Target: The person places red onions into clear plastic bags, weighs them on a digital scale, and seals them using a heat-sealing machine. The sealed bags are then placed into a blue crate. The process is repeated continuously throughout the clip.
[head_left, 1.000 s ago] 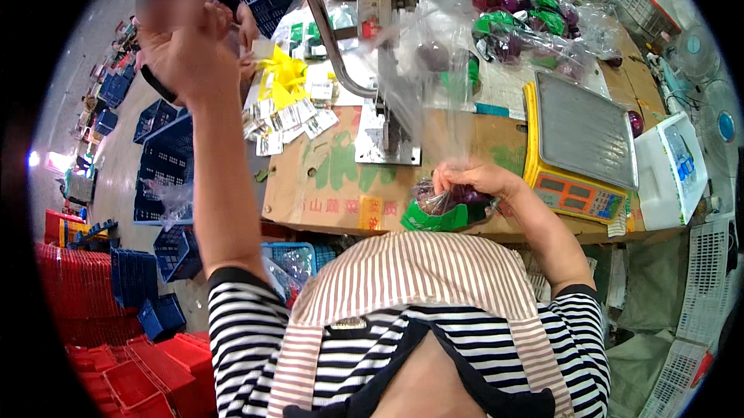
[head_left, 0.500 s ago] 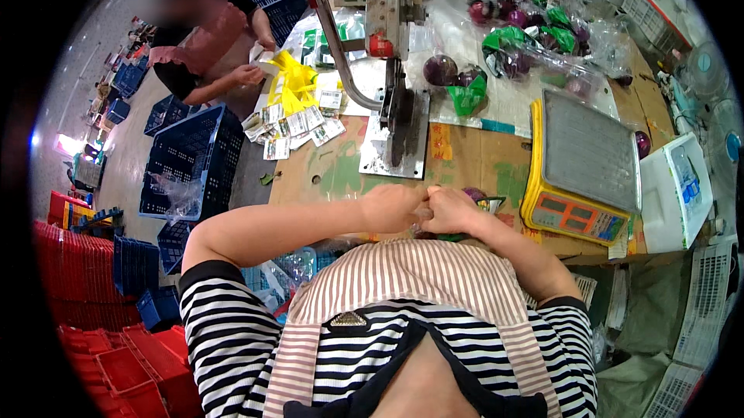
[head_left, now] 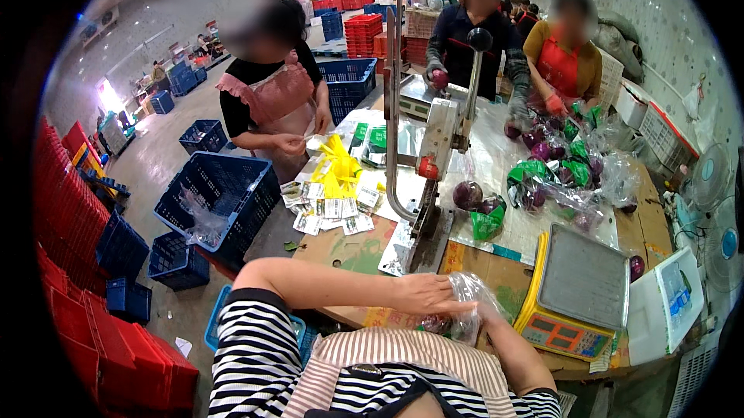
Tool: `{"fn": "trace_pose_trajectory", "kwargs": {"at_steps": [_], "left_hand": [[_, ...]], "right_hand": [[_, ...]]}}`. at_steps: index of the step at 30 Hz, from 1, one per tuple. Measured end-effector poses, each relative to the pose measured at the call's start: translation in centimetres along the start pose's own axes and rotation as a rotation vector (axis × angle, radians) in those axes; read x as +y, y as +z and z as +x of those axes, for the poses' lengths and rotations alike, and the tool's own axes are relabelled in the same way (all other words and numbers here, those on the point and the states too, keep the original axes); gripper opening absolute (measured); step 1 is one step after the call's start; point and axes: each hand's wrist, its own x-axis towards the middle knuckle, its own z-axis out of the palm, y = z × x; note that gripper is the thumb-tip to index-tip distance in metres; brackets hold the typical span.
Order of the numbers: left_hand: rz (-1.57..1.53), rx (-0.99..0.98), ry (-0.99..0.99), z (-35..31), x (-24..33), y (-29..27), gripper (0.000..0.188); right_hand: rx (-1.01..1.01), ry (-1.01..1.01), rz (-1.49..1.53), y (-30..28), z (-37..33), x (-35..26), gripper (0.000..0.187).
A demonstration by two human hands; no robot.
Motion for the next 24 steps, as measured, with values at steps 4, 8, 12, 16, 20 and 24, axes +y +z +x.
{"fn": "trace_pose_trajectory", "kwargs": {"at_steps": [4,8,12,16,20,24], "left_hand": [[0.169,-0.110,-0.225,0.6,0.5,-2.4,0.061],[-0.119,-0.187,-0.436,-2.6,0.6,1.4,0.033],[-0.595,-0.048,-0.850,-4.7,1.2,1.8,0.020],[-0.965,0.135,-1.034,-5.9,-2.8,3.9,0.021],[-1.110,0.290,-1.196,-7.0,-7.1,4.6,0.019],[-1.213,0.289,-1.278,-9.3,-11.3,5.9,0.020]], "right_hand": [[0.276,0.023,-0.215,0.4,-0.1,-0.3,0.022],[0.820,0.026,-0.322,4.5,-1.3,0.2,0.019],[0.726,-0.233,-0.424,2.9,-0.6,1.6,0.013],[0.570,-0.310,-0.590,-3.7,2.3,2.8,0.014],[0.546,-0.325,-0.748,-7.7,7.6,3.1,0.014],[0.514,-0.115,-0.708,-7.1,10.8,4.0,0.022]]}}
